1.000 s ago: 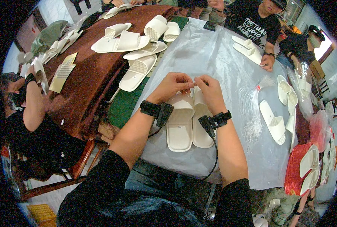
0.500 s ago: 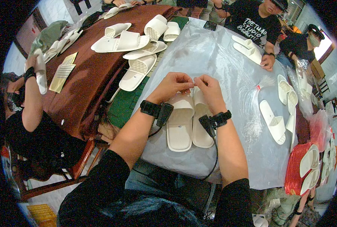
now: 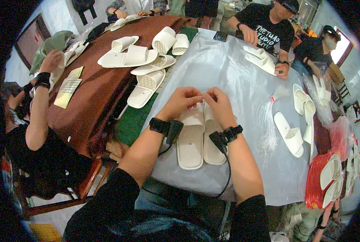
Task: Inspecting, cleaning, and organizing white slippers at a production table.
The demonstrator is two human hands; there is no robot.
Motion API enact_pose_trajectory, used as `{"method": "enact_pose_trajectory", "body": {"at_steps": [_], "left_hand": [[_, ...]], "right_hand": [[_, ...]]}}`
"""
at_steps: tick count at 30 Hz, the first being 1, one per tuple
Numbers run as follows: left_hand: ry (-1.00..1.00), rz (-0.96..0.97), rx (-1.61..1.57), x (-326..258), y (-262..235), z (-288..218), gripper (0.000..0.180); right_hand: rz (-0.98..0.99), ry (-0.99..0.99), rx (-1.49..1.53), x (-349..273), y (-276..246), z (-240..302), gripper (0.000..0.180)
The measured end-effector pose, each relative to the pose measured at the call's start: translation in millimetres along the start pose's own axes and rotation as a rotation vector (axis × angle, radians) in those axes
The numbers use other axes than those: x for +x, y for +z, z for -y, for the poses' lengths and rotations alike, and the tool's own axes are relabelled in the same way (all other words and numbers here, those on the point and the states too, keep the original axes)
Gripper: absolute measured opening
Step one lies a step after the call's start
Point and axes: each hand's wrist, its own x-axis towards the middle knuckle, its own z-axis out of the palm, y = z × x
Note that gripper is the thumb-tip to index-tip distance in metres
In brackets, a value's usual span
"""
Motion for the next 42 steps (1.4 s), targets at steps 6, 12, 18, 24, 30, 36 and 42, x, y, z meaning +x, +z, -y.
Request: {"method": "enact_pose_trajectory", "body": {"at_steps": [6,12,18,24,30,36,42], "left_hand": [[-0.007,0.008,-0.062,-1,-2,2,0.017],[0.020,-0.004,-0.056,0,-3,4,0.017],[0.030,-0.006,-0.117,0,-1,6,0.015],[0.089,0.001,-0.030,-3,-6,3,0.018],[0.048,-0.040,0.011,2,3,0,0.018],[0.020,-0.074,0.068,2,-7,11,0.016],[0.064,-0.022,-0.006,10,13,11,0.009]], "right_hand": [[0.026,-0.005,0.069,-2,3,4,0.015],[0.028,0.013,0.025,-2,1,1,0.012],[0.029,-0.011,0.042,-2,2,-2,0.011],[0.049,0.007,0.002,-2,3,-1,0.012],[-0.183,-0.279,-0.359,-2,-5,6,0.018],[-0.343,-0.395,-0.359,-34,-5,122,0.018],[-0.380,-0.327,-0.233,-89,-54,150,0.013]]}}
